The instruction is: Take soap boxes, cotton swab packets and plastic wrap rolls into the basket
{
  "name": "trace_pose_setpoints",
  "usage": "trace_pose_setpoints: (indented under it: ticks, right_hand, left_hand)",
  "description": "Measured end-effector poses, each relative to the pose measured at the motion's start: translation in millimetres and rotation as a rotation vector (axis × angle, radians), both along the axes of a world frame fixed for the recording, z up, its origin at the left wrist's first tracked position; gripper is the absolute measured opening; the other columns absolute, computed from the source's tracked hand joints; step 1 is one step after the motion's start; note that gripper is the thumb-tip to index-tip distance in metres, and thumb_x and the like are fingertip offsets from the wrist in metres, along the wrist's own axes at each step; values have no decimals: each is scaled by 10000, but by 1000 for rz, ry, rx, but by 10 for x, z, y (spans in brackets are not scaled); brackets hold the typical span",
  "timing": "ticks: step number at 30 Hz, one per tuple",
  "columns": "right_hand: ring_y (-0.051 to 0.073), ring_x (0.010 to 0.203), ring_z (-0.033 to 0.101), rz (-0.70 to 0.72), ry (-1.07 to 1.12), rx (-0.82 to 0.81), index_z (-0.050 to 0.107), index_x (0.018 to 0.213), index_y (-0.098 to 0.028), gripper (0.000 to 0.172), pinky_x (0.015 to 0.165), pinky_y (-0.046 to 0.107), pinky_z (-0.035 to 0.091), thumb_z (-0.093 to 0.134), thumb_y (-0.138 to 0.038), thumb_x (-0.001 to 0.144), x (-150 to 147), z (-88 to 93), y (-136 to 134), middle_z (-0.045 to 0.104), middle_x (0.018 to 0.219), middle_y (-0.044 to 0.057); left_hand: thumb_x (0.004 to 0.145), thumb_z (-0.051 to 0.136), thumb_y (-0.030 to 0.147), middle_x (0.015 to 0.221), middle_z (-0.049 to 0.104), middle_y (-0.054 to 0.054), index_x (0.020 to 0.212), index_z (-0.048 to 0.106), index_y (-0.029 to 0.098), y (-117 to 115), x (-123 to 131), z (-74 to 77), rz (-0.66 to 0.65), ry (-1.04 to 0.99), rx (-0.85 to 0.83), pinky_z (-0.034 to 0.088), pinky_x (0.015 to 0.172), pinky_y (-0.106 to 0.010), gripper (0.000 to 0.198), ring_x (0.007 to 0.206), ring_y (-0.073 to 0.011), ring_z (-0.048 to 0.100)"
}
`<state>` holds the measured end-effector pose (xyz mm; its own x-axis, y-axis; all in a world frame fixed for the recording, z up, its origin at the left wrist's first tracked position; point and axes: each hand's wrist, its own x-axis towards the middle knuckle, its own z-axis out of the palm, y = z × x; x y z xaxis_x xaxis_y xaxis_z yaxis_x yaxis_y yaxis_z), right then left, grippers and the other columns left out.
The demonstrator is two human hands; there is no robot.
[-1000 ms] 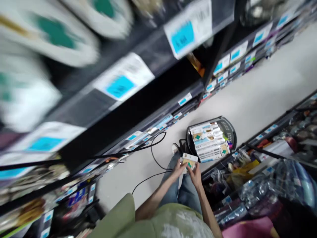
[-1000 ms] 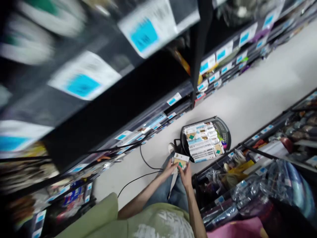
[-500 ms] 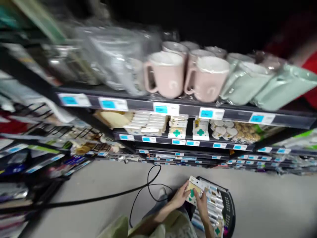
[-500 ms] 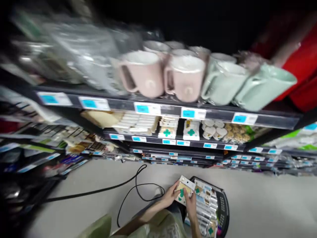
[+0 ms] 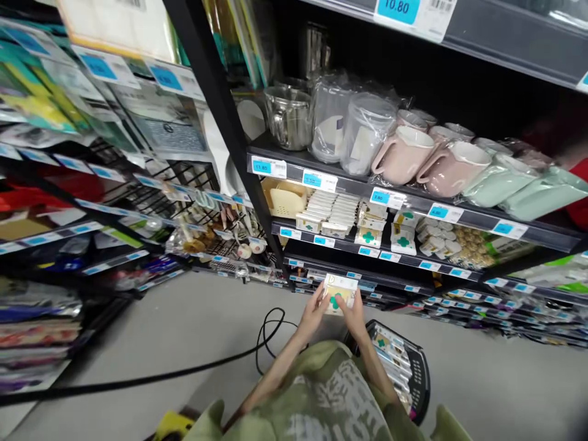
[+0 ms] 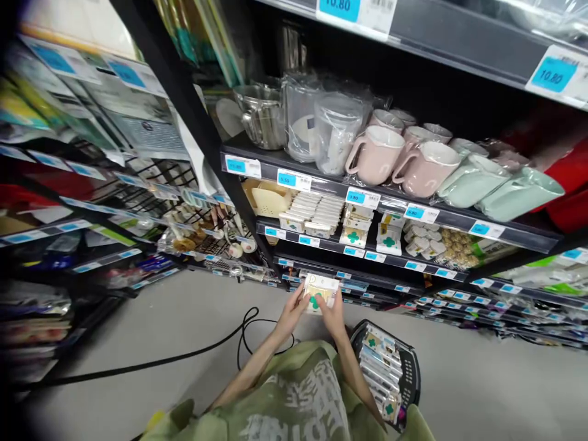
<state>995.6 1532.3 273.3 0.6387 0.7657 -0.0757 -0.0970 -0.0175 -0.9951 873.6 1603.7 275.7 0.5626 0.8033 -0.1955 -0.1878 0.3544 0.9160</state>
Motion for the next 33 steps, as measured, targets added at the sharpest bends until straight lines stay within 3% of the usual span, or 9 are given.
trace_pose_setpoints:
  ticks: [2, 5, 8, 11, 18, 22, 25, 28, 33]
  right_hand:
    - [296, 1091, 748, 13, 15, -6, 612, 1287, -226, 587, 964, 437, 615, 837, -466, 801, -131, 30, -34, 752, 1235, 124]
    - [283, 1071, 747, -75, 29, -3, 606, 1262, -224, 576, 958, 427, 614, 845, -457, 793, -324, 36, -106, 747, 1236, 121]
    - [265, 1038, 745, -163, 30, -9, 594, 1234, -219, 553, 949, 424, 615, 834, -469, 803, -460, 79, -122, 749, 1207, 117]
    - [254, 1047, 741, -142, -9, -6, 579, 1236, -229, 547, 963, 420, 608, 832, -467, 813, -521, 180, -51, 741, 1215, 110]
    - [248, 1108, 725, -103, -49, 46, 546, 1273, -250, 557, 976, 396, 605, 808, -493, 847, -592, 412, 54, 719, 1268, 108]
    - [244, 1080, 725, -134, -36, 35, 576, 1254, -249, 523, 945, 366, 614, 780, -540, 869, -628, 399, -118, 725, 1258, 95]
    - [234, 906, 738, -170, 22, -3, 610, 1187, -226, 496, 773, 330, 632, 634, -655, 940, -675, 318, -244, 755, 1129, 94]
    - [218, 744, 709, -184, 40, -43, 631, 1150, -211, 562, 635, 310, 605, 572, -729, 939, -734, 260, -285, 763, 967, 73]
    - [212, 723, 682, -126, -2, -13, 640, 1067, -217, 553, 600, 294, 580, 588, -748, 922, -808, 301, -184, 740, 882, 57]
  left_hand:
    - [899, 731, 624, 1457, 671, -134, 1584, 493, 232, -10, -139, 45, -22, -51, -63, 533, 1118, -440, 824, 1323, -318, 652]
    - [895, 741, 627, 1425, 685, -131, 1632, 404, 253, -101, -301, 30, -15, -49, -112, 561, 1067, -412, 893, 1268, -300, 685]
    - [907, 717, 645, 1373, 703, -142, 1650, 360, 230, -189, -443, -11, -36, 13, -44, 601, 968, -385, 922, 1163, -286, 722]
    - [902, 728, 626, 1395, 694, -149, 1651, 359, 205, -200, -563, -11, -79, 77, 60, 614, 925, -383, 935, 1108, -289, 728]
    - [921, 715, 581, 1331, 730, -135, 1662, 332, 179, -127, -647, 184, -77, 90, 164, 624, 915, -403, 926, 937, -261, 750]
    - [914, 732, 574, 1426, 686, -124, 1680, 296, 210, -273, -639, 208, -78, 30, 123, 621, 970, -392, 953, 1087, -286, 744]
    - [914, 740, 573, 1490, 646, -113, 1690, 271, 233, -402, -679, 133, -66, 15, 72, 618, 998, -376, 969, 1221, -308, 707]
    - [911, 754, 562, 1537, 608, -113, 1697, 256, 248, -458, -759, 36, -85, 28, 57, 624, 996, -381, 982, 1242, -311, 700]
    - [887, 793, 533, 1526, 613, -137, 1700, 245, 238, -434, -892, -39, -38, 66, 140, 594, 1051, -397, 1024, 1206, -293, 721]
